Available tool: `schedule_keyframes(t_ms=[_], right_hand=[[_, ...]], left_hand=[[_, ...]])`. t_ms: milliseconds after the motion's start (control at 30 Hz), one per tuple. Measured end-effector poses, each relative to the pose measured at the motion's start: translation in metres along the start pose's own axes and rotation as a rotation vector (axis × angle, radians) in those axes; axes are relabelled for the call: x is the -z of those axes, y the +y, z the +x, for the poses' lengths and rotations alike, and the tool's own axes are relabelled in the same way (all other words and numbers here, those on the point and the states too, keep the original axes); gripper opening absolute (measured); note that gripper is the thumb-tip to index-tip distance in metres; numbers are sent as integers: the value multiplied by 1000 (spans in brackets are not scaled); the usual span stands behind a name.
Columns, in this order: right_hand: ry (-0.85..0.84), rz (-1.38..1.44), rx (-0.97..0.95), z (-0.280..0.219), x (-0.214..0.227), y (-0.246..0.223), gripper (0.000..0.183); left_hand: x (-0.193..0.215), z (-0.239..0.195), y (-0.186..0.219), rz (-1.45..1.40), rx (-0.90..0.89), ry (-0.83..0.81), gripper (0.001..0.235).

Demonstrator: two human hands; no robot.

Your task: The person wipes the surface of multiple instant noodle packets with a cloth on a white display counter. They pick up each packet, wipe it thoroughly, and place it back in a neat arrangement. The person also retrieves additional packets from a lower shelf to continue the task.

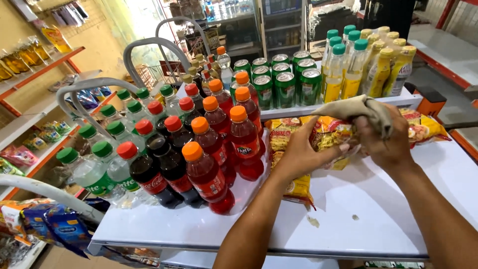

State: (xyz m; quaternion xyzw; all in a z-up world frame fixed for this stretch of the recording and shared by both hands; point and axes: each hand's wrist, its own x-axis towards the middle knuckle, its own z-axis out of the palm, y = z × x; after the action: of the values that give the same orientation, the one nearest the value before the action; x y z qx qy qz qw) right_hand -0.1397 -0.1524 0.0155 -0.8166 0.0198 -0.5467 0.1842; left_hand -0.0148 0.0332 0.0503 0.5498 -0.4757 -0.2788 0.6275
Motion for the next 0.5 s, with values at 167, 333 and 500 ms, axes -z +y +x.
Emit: schedule_keyframes(t_ms=[167, 333, 500], right_hand=[[19, 156, -331, -5, -8, 10, 29], [45, -53, -214, 1, -9, -14, 27], [76, -207, -93, 1, -8, -17, 26]], left_hand=[[4, 8, -27, 8, -231, -53, 75], [4, 11, -39, 99, -299, -128, 74], [12, 13, -34, 140, -302, -18, 32]])
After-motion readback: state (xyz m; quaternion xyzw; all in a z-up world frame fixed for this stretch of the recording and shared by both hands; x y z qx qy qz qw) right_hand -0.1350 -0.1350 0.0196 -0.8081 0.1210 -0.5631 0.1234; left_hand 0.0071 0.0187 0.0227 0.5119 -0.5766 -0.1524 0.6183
